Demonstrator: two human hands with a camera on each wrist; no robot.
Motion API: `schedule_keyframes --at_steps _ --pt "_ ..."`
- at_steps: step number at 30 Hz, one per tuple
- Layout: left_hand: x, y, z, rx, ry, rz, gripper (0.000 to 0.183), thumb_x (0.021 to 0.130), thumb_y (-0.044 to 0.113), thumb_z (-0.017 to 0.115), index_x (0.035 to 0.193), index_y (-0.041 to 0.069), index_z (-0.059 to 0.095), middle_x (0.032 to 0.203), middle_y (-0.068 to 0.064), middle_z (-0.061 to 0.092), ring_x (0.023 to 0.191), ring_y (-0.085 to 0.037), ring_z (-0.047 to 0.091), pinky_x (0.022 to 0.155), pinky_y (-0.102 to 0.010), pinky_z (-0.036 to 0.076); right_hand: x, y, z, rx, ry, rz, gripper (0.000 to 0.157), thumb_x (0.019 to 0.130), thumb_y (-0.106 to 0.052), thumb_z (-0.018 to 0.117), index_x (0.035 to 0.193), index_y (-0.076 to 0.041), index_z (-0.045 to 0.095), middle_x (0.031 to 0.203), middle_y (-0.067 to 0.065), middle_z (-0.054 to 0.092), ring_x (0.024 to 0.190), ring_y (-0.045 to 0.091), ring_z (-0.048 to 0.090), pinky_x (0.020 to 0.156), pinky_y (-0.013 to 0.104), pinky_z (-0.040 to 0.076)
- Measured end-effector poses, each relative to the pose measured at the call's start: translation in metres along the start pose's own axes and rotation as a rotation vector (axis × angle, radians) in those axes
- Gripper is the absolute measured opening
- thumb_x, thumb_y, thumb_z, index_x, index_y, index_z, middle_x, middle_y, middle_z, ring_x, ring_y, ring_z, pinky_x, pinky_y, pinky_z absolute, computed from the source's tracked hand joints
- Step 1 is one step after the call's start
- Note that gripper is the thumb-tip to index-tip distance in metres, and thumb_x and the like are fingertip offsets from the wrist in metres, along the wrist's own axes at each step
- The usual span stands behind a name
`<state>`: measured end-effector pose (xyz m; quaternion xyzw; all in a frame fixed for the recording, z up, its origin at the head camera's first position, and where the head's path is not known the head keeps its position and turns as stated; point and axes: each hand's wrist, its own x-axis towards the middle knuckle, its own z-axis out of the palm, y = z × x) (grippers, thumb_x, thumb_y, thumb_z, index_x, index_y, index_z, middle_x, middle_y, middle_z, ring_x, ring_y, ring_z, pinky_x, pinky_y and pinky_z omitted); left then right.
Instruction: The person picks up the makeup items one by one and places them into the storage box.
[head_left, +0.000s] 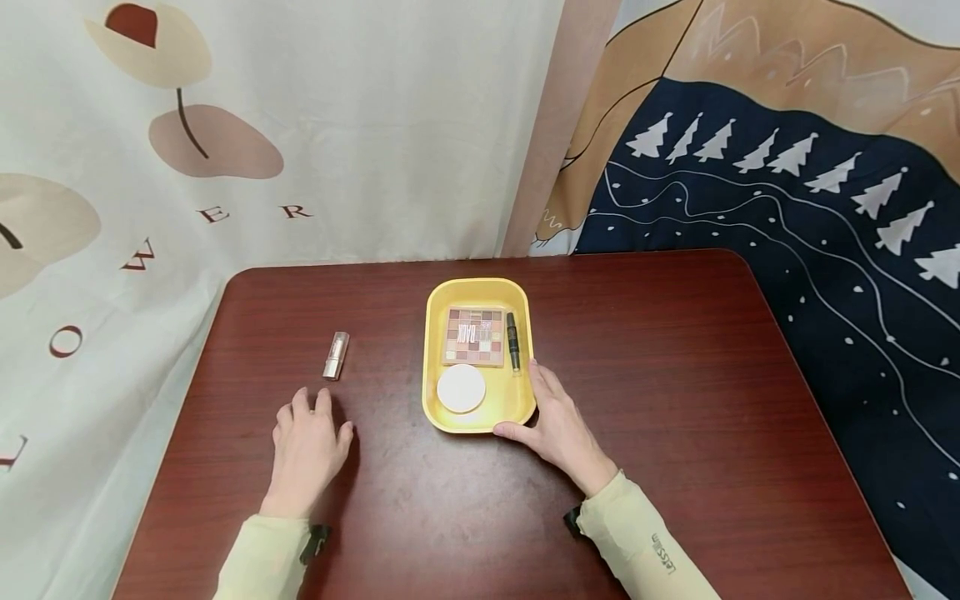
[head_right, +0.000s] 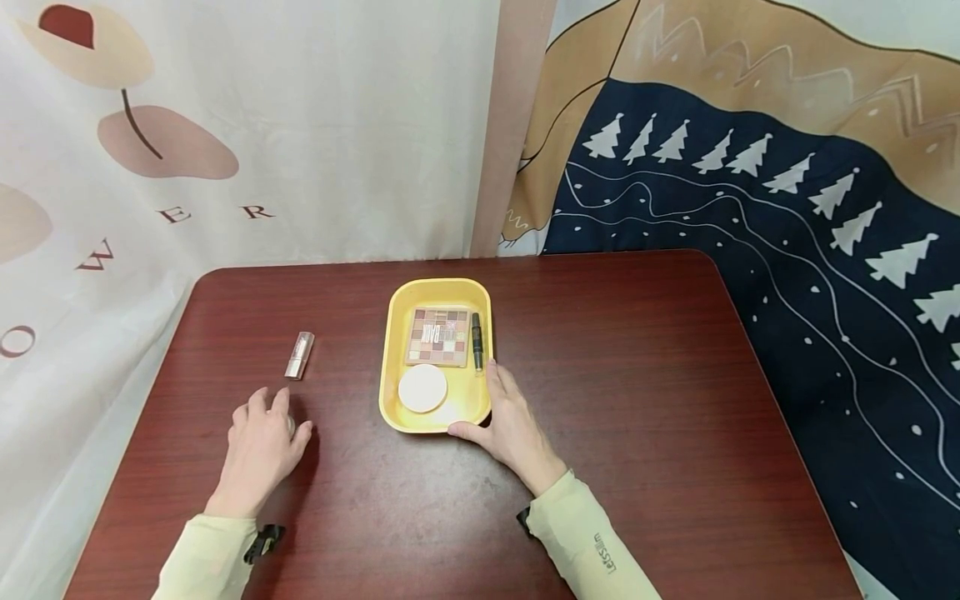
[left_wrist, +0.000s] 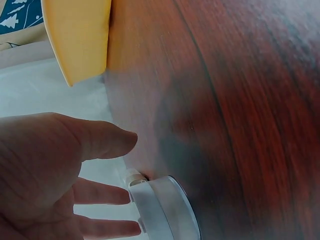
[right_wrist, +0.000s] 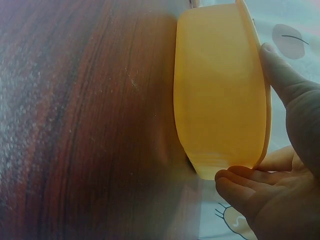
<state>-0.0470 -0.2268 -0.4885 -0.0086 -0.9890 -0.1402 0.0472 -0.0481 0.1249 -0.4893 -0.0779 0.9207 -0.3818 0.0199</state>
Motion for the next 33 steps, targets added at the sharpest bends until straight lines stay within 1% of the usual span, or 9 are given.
schedule_keyframes --at_steps 4,12,18,21,24,33 --pt "-0.0007 -0.0024 -0.0010 0.000 -0.033 -0.027 0.058 0.089 0.014 0.072 0.133 -0.016 0.049 0.136 -0.044 0.040 0.112 -0.067 0.043 0.083 -0.074 0.041 0.0000 -0.0004 -0.0001 -0.003 -0.003 0.003 0.117 0.076 -0.047 0.091 0.160 0.004 0.028 0.159 0.022 0.040 0.142 0.038 0.047 0.110 0.051 0.047" --pt "-0.0021 -0.0046 -0.0017 -0.021 -0.081 -0.070 0.049 0.090 0.013 0.069 0.128 -0.014 0.053 0.133 -0.042 0.042 0.113 -0.065 0.042 0.079 -0.075 0.043 -0.0002 -0.0003 -0.0001 -0.005 -0.003 -0.003 0.117 0.076 -0.048 0.091 0.160 0.004 0.028 0.159 0.022 0.040 0.141 0.037 0.048 0.109 0.050 0.048" --pt "-0.0022 -0.0065 -0.0011 -0.020 -0.106 -0.086 0.046 0.090 0.012 0.068 0.125 -0.013 0.054 0.131 -0.041 0.043 0.111 -0.063 0.044 0.076 -0.073 0.045 0.0002 0.0001 0.0000 -0.004 -0.004 0.000 0.117 0.076 -0.048 0.090 0.160 0.005 0.028 0.159 0.022 0.040 0.141 0.037 0.049 0.109 0.051 0.048" --pt "-0.0026 -0.0065 -0.0018 -0.023 -0.128 -0.095 0.044 0.090 0.011 0.067 0.124 -0.013 0.054 0.130 -0.041 0.044 0.110 -0.063 0.044 0.075 -0.072 0.046 0.0000 -0.0003 -0.0004 -0.002 -0.007 0.006 0.117 0.076 -0.048 0.090 0.160 0.004 0.028 0.159 0.022 0.040 0.142 0.037 0.048 0.109 0.051 0.047" --pt "-0.0029 -0.0064 -0.0024 -0.024 -0.129 -0.092 0.041 0.090 0.010 0.066 0.122 -0.013 0.054 0.127 -0.041 0.045 0.109 -0.063 0.046 0.074 -0.072 0.047 -0.0001 -0.0001 -0.0003 -0.003 -0.007 0.006 0.117 0.076 -0.048 0.090 0.160 0.004 0.028 0.159 0.022 0.039 0.142 0.037 0.047 0.110 0.051 0.047" --pt "-0.0050 -0.0070 -0.0020 -0.032 -0.077 -0.061 0.037 0.088 0.003 0.064 0.119 -0.015 0.055 0.114 -0.041 0.049 0.098 -0.061 0.048 0.069 -0.069 0.048 -0.0004 -0.0003 0.0001 -0.004 0.004 -0.006 0.117 0.076 -0.048 0.091 0.160 0.004 0.029 0.159 0.022 0.040 0.141 0.038 0.049 0.109 0.051 0.047"
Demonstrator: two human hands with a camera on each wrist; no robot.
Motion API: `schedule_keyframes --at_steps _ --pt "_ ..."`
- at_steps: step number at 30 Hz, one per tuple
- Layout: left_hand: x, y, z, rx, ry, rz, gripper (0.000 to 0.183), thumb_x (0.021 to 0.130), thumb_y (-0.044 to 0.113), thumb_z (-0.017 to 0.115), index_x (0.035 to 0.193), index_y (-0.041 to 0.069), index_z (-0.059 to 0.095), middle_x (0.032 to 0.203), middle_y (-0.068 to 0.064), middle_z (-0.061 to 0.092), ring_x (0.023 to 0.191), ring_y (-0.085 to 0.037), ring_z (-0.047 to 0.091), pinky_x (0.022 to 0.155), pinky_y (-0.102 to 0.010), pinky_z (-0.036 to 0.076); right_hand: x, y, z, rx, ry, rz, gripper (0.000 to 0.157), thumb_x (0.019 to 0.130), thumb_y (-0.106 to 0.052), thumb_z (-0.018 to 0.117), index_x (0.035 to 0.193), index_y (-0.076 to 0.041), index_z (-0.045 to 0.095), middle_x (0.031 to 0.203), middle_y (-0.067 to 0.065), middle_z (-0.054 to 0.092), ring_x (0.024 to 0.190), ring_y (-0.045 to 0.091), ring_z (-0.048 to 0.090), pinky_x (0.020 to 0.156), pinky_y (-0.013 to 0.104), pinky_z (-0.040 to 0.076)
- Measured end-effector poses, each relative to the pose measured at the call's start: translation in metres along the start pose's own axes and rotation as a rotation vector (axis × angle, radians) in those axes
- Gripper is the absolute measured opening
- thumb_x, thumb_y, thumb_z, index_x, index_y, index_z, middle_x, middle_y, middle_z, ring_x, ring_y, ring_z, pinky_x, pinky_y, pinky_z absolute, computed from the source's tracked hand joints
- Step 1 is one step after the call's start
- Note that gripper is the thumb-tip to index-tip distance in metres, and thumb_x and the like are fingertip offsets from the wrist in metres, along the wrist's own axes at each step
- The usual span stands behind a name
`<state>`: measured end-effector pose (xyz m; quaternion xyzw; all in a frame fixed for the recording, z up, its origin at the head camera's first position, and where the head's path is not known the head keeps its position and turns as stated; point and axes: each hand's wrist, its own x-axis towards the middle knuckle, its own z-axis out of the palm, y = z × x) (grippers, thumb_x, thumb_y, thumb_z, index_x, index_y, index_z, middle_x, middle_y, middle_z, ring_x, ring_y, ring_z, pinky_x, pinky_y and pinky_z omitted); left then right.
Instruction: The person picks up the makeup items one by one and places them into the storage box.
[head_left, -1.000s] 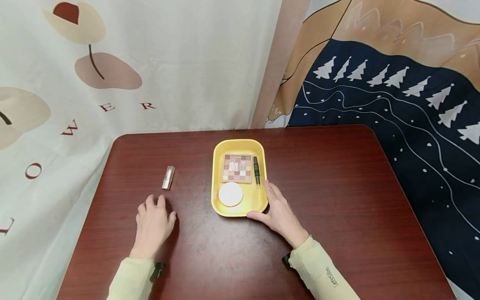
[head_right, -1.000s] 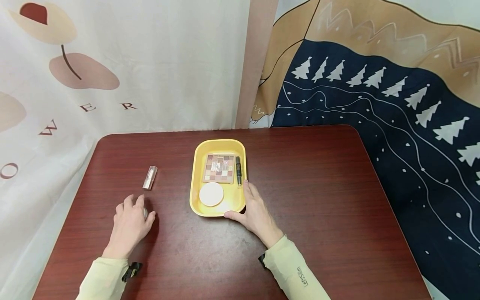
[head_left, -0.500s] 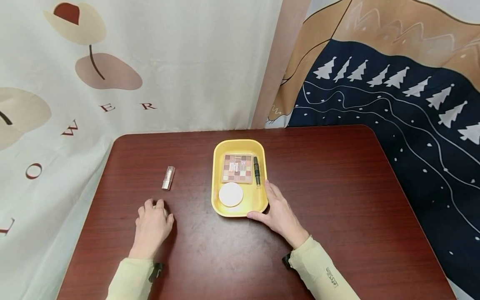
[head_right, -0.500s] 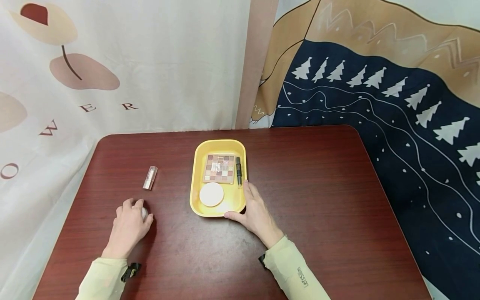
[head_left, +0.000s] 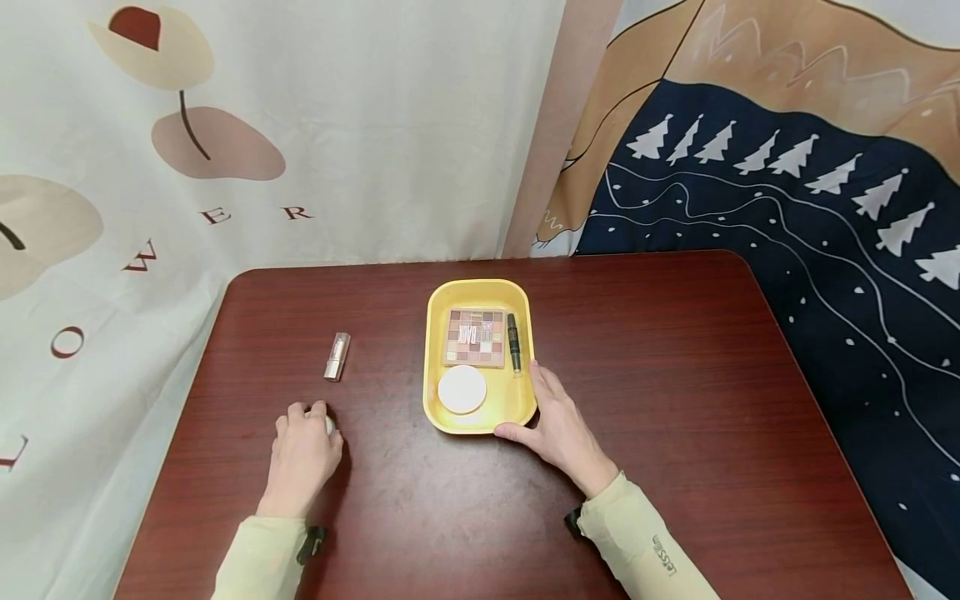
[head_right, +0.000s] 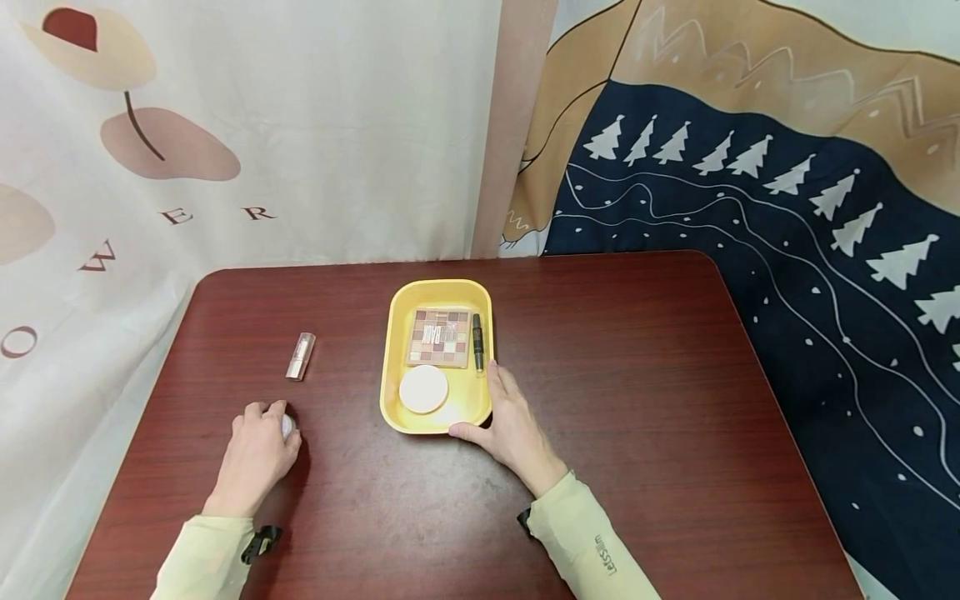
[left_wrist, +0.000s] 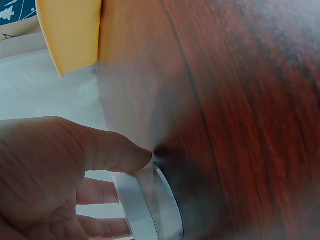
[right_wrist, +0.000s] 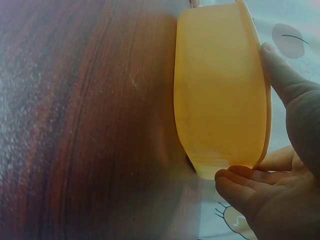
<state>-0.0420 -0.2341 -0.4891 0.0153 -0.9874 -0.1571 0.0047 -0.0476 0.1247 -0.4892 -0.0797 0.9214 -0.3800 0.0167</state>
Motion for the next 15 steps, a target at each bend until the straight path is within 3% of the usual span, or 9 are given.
schedule_keyframes --at_steps 15 --pt "0.0011 -0.0031 0.0038 -0.009 0.141 0.062 0.042 0.082 0.000 0.071 0.119 -0.017 0.057 0.101 -0.038 0.051 0.091 -0.059 0.050 0.071 -0.068 0.049 0.0003 0.0016 0.0009 0.001 0.000 -0.010 0.117 0.076 -0.047 0.091 0.160 0.005 0.029 0.158 0.023 0.040 0.141 0.038 0.048 0.110 0.052 0.047"
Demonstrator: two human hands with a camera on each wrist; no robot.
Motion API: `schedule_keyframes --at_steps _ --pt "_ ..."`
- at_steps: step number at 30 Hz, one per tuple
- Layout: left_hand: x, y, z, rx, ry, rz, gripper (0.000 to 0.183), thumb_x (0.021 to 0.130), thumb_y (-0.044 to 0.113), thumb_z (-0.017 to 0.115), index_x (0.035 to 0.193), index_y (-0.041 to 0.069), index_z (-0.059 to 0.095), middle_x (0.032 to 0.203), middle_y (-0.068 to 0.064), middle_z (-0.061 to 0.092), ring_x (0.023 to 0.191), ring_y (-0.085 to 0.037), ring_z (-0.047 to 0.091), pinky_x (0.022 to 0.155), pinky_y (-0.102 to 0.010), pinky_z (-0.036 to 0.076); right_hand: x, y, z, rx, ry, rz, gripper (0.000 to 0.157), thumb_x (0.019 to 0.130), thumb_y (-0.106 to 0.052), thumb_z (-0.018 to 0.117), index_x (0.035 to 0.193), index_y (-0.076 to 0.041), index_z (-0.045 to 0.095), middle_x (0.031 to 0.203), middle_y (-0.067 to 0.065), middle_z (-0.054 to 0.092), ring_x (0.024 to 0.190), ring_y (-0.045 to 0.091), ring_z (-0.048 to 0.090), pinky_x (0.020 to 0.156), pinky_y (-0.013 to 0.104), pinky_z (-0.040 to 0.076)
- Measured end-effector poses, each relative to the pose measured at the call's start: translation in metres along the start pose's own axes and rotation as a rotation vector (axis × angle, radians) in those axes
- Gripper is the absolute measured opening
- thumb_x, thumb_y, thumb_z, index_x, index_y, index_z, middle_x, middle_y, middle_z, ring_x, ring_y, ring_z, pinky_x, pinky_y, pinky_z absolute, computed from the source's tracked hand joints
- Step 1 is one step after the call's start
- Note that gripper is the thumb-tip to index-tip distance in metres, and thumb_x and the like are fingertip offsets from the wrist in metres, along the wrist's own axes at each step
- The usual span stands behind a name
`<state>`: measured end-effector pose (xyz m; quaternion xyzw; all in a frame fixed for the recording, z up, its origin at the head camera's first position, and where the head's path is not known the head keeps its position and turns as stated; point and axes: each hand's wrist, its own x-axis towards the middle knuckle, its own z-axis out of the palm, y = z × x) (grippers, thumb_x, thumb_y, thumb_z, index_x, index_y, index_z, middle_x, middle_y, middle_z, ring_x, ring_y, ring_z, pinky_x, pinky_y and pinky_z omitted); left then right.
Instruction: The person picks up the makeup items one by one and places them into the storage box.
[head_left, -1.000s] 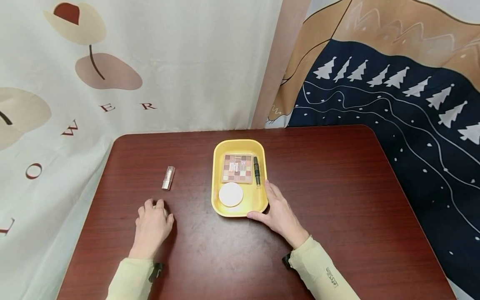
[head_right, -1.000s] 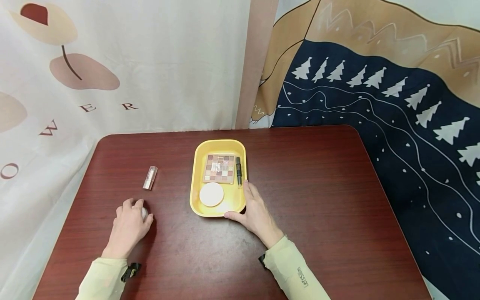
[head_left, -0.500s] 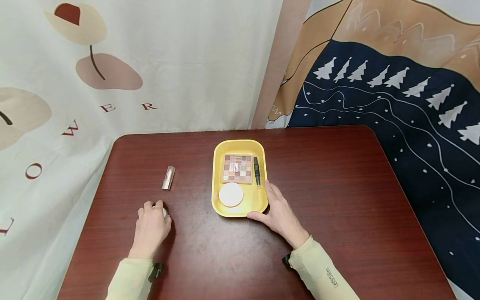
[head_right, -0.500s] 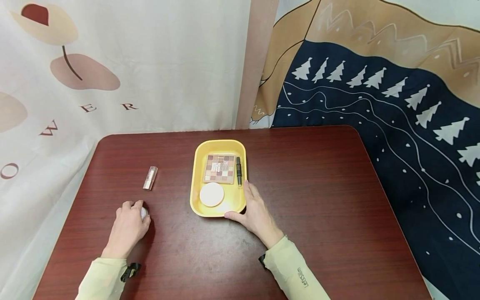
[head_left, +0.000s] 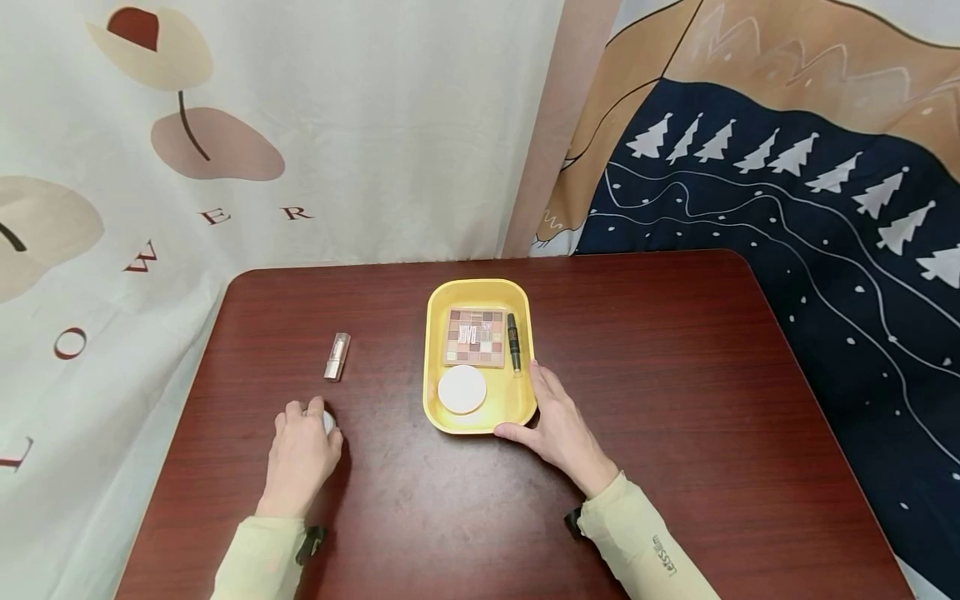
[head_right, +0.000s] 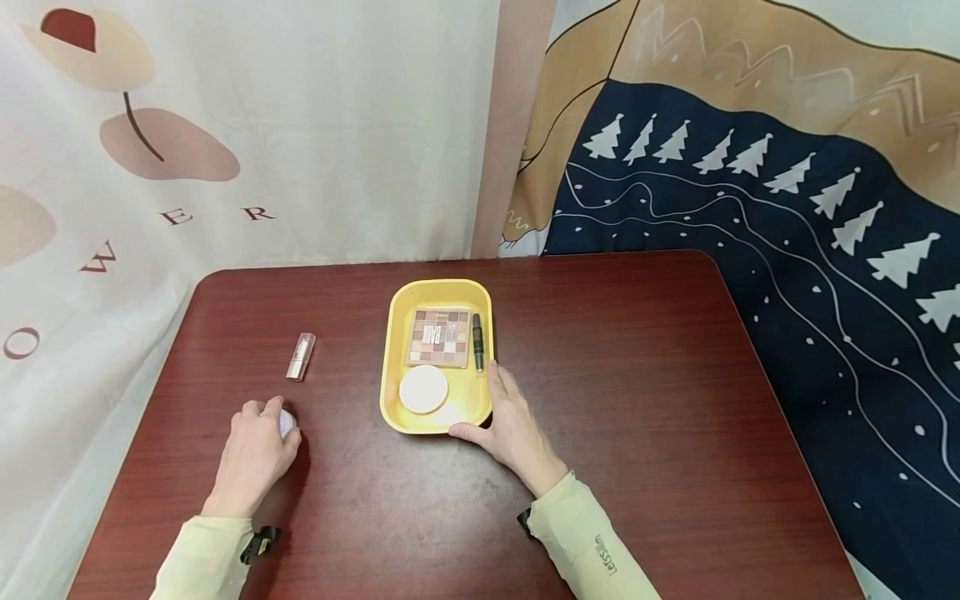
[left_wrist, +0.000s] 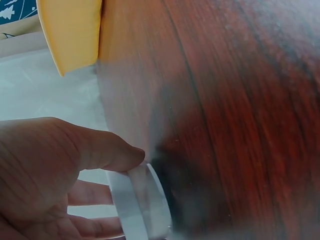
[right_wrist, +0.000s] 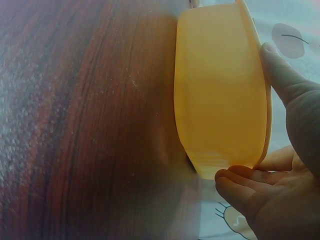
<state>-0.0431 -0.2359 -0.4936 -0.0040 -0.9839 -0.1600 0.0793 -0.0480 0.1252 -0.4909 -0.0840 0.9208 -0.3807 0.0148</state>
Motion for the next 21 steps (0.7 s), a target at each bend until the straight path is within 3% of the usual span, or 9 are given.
schedule_keyframes --at_steps 21 --pt "0.006 0.015 -0.005 -0.061 0.154 0.083 0.045 0.079 0.004 0.071 0.118 -0.015 0.059 0.104 -0.033 0.056 0.094 -0.052 0.052 0.073 -0.063 0.050 -0.001 -0.001 0.000 -0.003 -0.001 0.009 0.117 0.076 -0.048 0.090 0.160 0.005 0.028 0.159 0.022 0.040 0.141 0.037 0.049 0.109 0.050 0.047"
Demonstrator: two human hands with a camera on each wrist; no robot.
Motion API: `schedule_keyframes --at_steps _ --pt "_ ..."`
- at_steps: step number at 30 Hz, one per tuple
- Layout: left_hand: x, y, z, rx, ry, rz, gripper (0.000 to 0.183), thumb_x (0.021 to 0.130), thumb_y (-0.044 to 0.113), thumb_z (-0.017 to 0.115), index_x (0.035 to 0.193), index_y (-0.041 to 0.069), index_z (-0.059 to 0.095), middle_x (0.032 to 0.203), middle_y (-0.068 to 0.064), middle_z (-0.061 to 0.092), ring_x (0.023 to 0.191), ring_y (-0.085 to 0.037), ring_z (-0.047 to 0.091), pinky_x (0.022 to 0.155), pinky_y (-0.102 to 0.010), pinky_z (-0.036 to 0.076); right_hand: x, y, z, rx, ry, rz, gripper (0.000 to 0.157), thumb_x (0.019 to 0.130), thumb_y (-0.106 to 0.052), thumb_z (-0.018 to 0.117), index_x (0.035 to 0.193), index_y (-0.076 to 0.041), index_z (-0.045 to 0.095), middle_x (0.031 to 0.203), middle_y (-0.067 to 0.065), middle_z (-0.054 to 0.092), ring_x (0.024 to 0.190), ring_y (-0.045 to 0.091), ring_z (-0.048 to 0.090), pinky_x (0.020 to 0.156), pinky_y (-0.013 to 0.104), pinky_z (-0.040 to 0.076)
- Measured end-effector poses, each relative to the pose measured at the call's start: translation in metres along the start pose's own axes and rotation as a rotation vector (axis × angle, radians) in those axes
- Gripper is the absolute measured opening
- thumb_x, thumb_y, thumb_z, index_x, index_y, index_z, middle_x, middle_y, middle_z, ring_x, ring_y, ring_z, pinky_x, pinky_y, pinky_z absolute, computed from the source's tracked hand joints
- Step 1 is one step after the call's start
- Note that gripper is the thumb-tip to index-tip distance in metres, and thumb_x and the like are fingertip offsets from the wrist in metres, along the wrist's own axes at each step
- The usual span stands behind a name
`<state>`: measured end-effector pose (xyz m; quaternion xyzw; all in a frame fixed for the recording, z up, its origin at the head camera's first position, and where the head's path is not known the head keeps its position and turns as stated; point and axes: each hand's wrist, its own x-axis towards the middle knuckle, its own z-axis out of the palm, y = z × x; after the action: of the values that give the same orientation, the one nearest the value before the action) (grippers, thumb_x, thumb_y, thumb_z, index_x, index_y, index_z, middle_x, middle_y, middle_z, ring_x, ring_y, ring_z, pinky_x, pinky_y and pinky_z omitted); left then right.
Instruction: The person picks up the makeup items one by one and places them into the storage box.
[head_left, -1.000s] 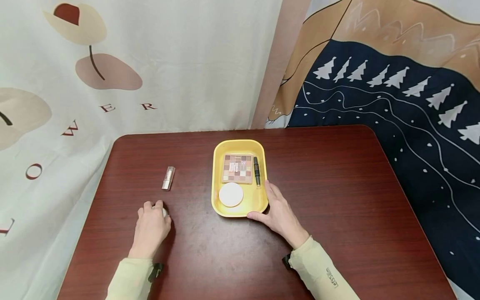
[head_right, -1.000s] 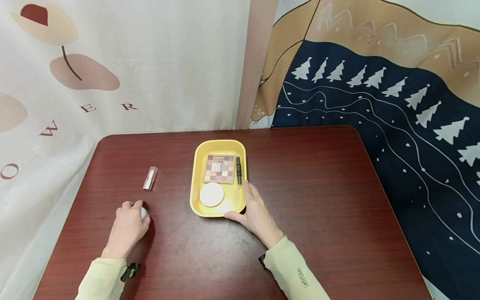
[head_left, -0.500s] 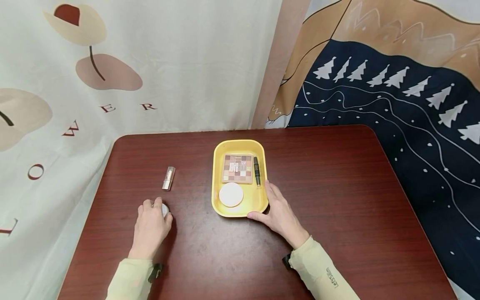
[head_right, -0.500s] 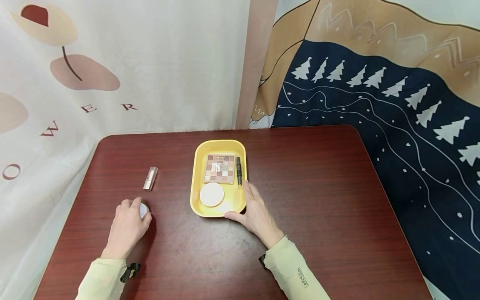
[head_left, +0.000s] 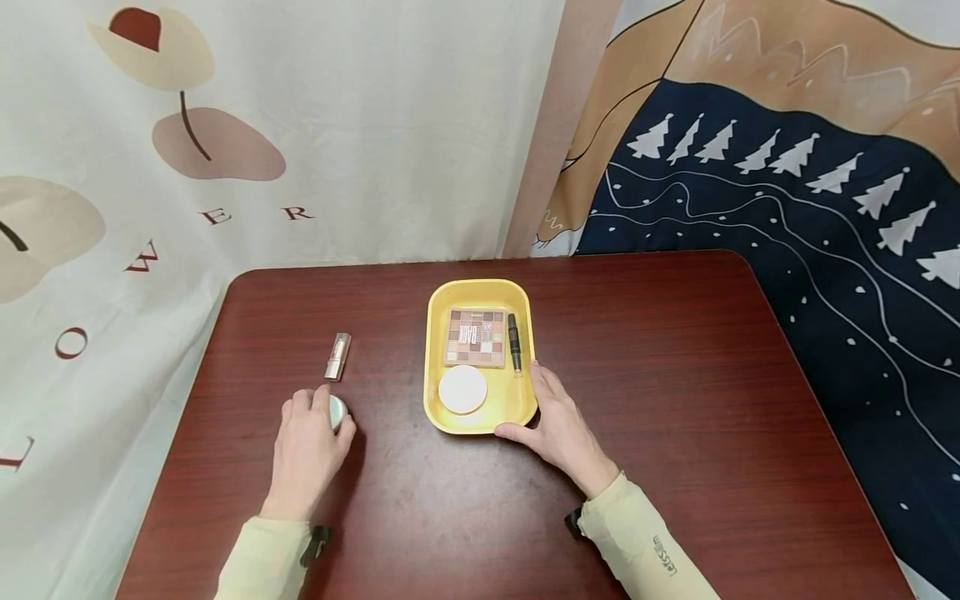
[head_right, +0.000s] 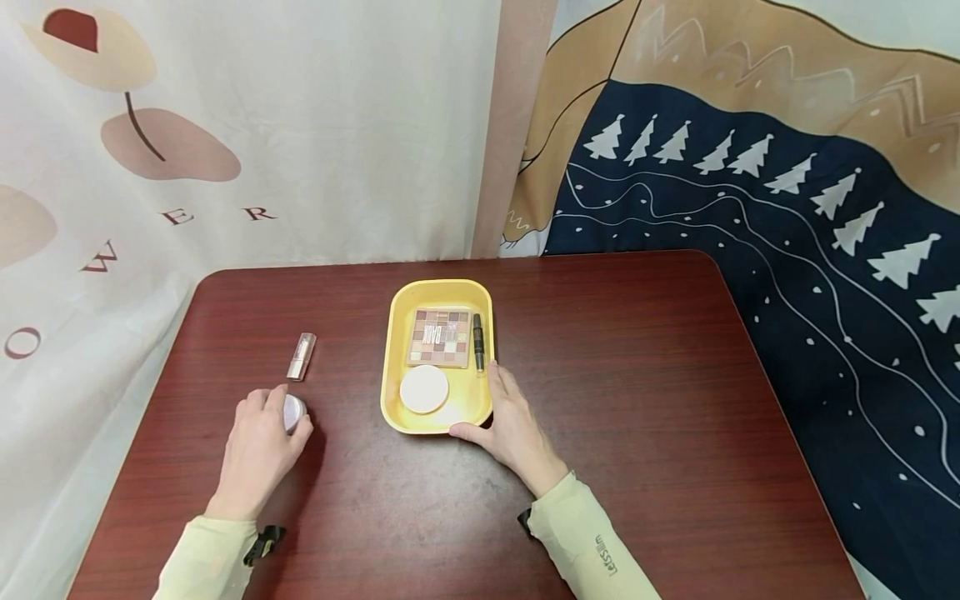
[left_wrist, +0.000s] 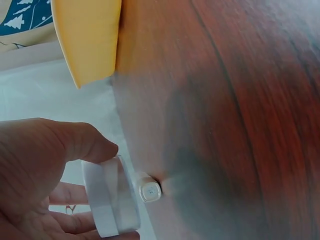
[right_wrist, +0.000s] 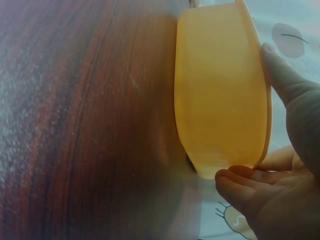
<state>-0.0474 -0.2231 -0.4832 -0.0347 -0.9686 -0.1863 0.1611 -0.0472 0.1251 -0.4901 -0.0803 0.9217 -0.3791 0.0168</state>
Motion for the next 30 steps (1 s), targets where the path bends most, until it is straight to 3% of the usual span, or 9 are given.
schedule_keyframes --at_steps 18,30 --pt "0.005 0.018 0.000 -0.067 0.046 0.092 0.053 0.082 0.006 0.073 0.129 -0.012 0.061 0.112 -0.030 0.058 0.101 -0.048 0.053 0.076 -0.061 0.052 0.000 -0.001 0.001 -0.004 0.002 -0.004 0.117 0.076 -0.048 0.091 0.160 0.005 0.028 0.158 0.022 0.041 0.141 0.037 0.049 0.108 0.049 0.048" --pt "0.010 0.037 0.002 -0.104 0.052 0.216 0.055 0.080 0.004 0.077 0.129 -0.013 0.059 0.118 -0.030 0.059 0.107 -0.048 0.055 0.086 -0.057 0.054 0.001 0.000 0.001 -0.017 0.006 -0.004 0.115 0.077 -0.048 0.090 0.159 0.005 0.030 0.158 0.023 0.041 0.140 0.037 0.049 0.108 0.050 0.049"
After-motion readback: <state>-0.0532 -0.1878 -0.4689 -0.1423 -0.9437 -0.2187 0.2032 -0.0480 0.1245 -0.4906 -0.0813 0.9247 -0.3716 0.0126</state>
